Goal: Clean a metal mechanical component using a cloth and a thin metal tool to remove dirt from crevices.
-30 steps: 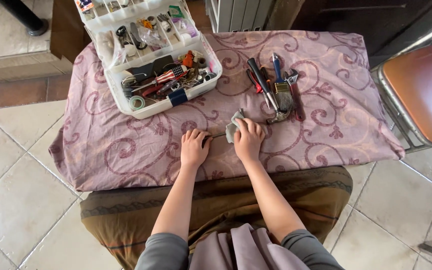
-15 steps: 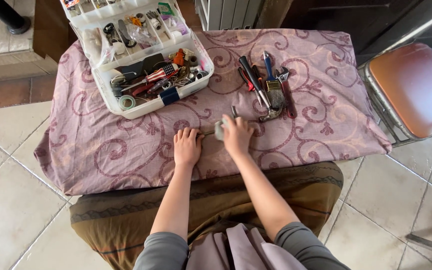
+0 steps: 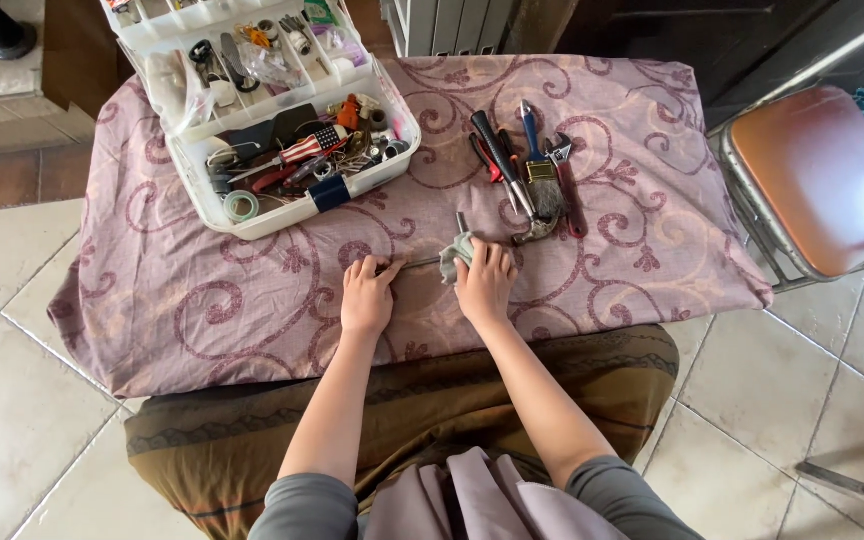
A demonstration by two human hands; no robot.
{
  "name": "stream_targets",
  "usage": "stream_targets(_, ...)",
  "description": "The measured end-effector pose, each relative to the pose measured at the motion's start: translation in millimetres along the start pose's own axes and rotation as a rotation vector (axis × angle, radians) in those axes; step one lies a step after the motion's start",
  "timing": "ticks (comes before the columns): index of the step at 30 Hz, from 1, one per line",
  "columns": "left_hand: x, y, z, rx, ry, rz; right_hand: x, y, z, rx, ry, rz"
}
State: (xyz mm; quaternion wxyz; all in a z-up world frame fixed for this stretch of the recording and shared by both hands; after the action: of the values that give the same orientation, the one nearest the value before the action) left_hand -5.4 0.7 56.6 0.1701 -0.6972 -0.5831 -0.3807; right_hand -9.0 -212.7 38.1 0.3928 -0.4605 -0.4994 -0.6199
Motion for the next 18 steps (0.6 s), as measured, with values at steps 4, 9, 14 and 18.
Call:
stream_targets(4, -8, 1, 9, 0.0, -0.012, -0.003, -37, 42, 4, 0.026, -0.024, -0.026)
stream_targets(9, -10, 1, 13, 0.022, -0.056, -0.066, -17, 74, 21, 0.035, -0.057, -0.012)
stream_targets(14, -9, 6, 8, -0.003, -0.016, -0.093, 0, 25, 4, 0.035, 0.018, 0.042)
stream_targets(18, -9, 15, -6, 0.011, 0.107, 0.04, 21, -5, -3, 0.066, 0.069, -0.052)
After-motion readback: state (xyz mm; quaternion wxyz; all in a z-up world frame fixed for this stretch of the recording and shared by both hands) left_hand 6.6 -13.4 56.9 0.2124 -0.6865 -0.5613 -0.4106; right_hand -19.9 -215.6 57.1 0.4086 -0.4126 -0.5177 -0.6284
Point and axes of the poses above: each hand's wrist, its own y-axis towards the middle knuckle, its own x-axis out of the back of the hand, z = x × y, the point moved 5 cm from there along y, towards the middle knuckle, and after that the axes turned 14 degrees about -y, right-handed, at the moved point
